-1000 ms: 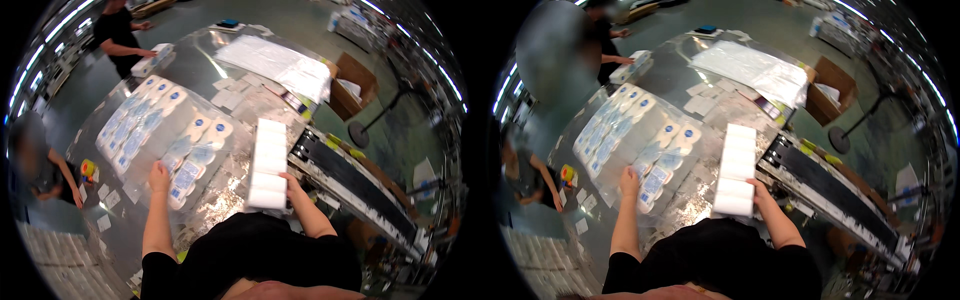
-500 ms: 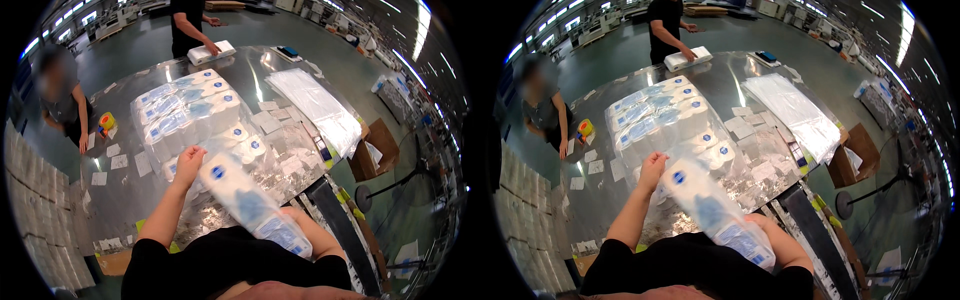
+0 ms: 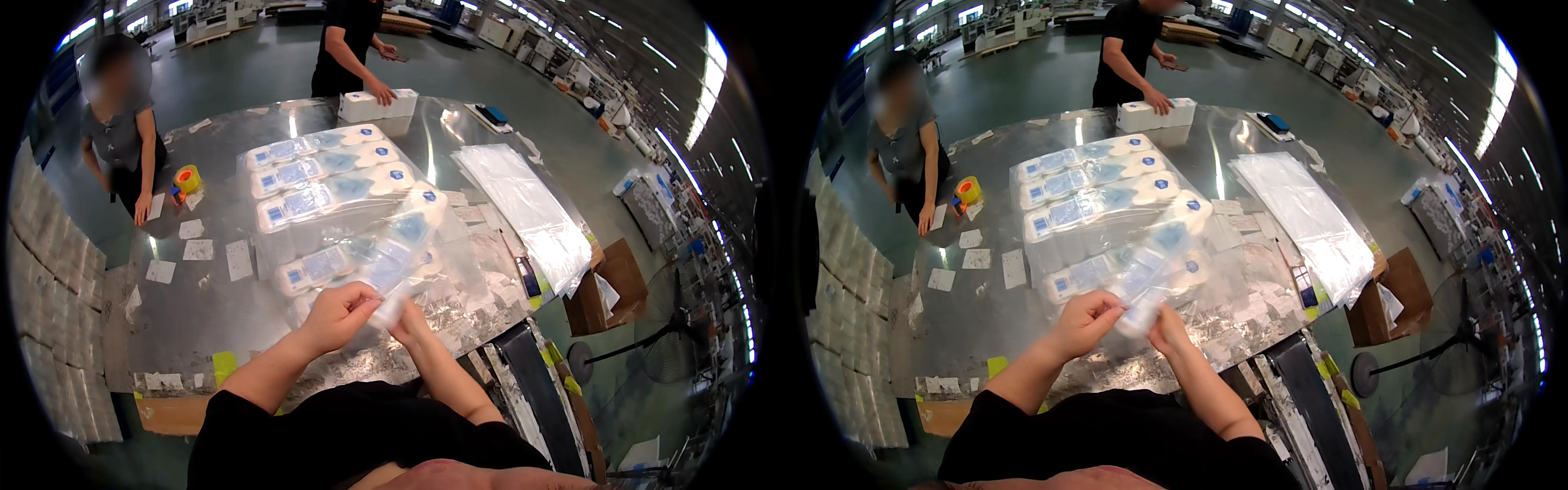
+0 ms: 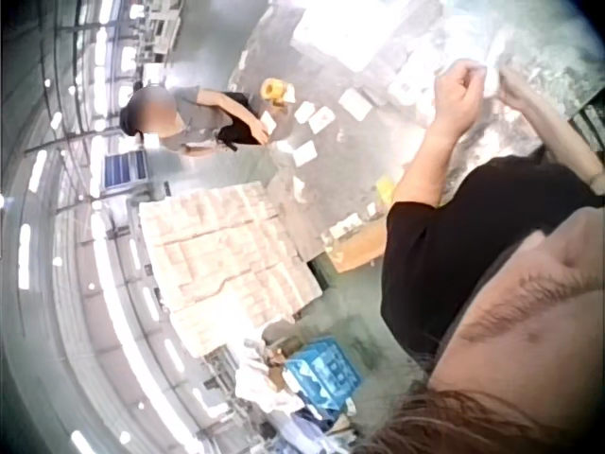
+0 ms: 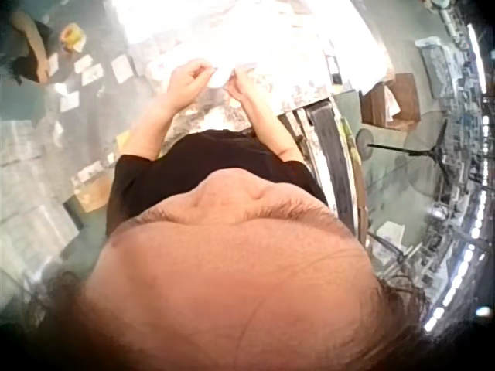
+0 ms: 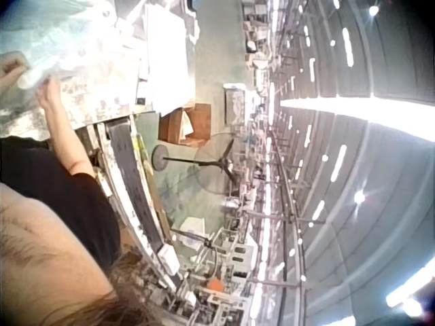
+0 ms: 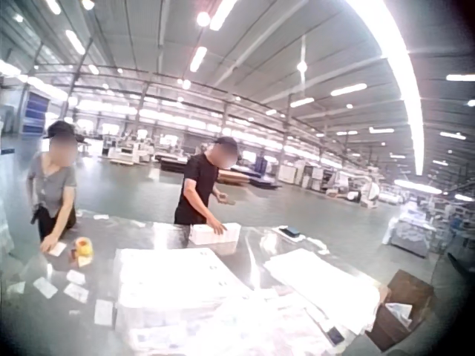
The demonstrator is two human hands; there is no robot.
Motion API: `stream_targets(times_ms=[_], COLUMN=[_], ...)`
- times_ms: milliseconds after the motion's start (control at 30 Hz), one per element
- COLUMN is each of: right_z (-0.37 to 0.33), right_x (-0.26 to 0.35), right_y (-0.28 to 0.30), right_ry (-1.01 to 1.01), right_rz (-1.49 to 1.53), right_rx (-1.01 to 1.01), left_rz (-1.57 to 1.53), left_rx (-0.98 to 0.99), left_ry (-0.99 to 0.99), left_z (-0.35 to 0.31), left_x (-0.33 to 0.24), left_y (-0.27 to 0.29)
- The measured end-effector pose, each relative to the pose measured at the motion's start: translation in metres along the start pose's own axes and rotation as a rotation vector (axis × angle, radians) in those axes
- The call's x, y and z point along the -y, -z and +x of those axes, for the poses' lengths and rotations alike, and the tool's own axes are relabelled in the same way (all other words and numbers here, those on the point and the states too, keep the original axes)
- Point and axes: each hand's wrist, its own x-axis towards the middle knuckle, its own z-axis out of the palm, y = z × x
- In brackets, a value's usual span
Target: The person stands at a metal table in a warehouse and packs individual rolls of tissue paper into clear plastic bags. They repeatedly pick up a roll, place it into a bag, and move the bagged item to a conveyor belt. Another person is visible in the background performing similar packing tasks.
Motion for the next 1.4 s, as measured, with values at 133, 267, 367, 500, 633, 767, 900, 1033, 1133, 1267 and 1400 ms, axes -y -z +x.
stream_targets(times_ms=[133,267,367,500,633,767,900,1033,1133,1267,1400], right_z=[0.004,0.014,0.015,-0.013,-0.042,-0.071,-0.070,-0.065,-0.067,-0.068,-0.068], right_x=[0.013,0.005,-0.015,-0.019,-0.025,-0.033,-0.040,-0.041,-0.039,-0.038,-0.039], right_y=[-0.079,-0.047,-0.014,0.018,0.078,0.124,0.126,0.120,0.126,0.126,0.127], right_ry=[0.143,0.023,-0.117,-0.118,-0.184,-0.310,-0.318,-0.343,-0.339,-0.332,-0.319], right_rz=[-0.501,-0.699,-0.904,-0.797,-0.764,-0.746,-0.698,-0.769,-0.717,-0.682,-0.676], right_rx=[0.094,0.112,-0.076,-0.040,-0.214,-0.351,-0.435,-0.439,-0.410,-0.398,-0.394], left_rz=[0.325,0.537,0.618,0.957,1.040,1.001,1.006,0.990,0.979,0.969,0.979], left_rx=[0.139,0.307,0.139,-0.028,-0.073,-0.086,-0.108,-0.127,-0.146,-0.159,-0.161], left_ry=[-0.199,-0.057,0.089,0.123,0.083,0.013,-0.021,-0.043,-0.055,-0.057,-0.059], left_z=[-0.001,0.028,0.063,0.065,0.063,0.061,0.061,0.061,0.061,0.061,0.061], left_x=[0.009,0.065,0.126,0.166,0.165,0.164,0.166,0.170,0.170,0.172,0.170], left_y=[-0.014,-0.019,0.008,0.014,0.011,0.014,0.013,0.013,0.012,0.011,0.010])
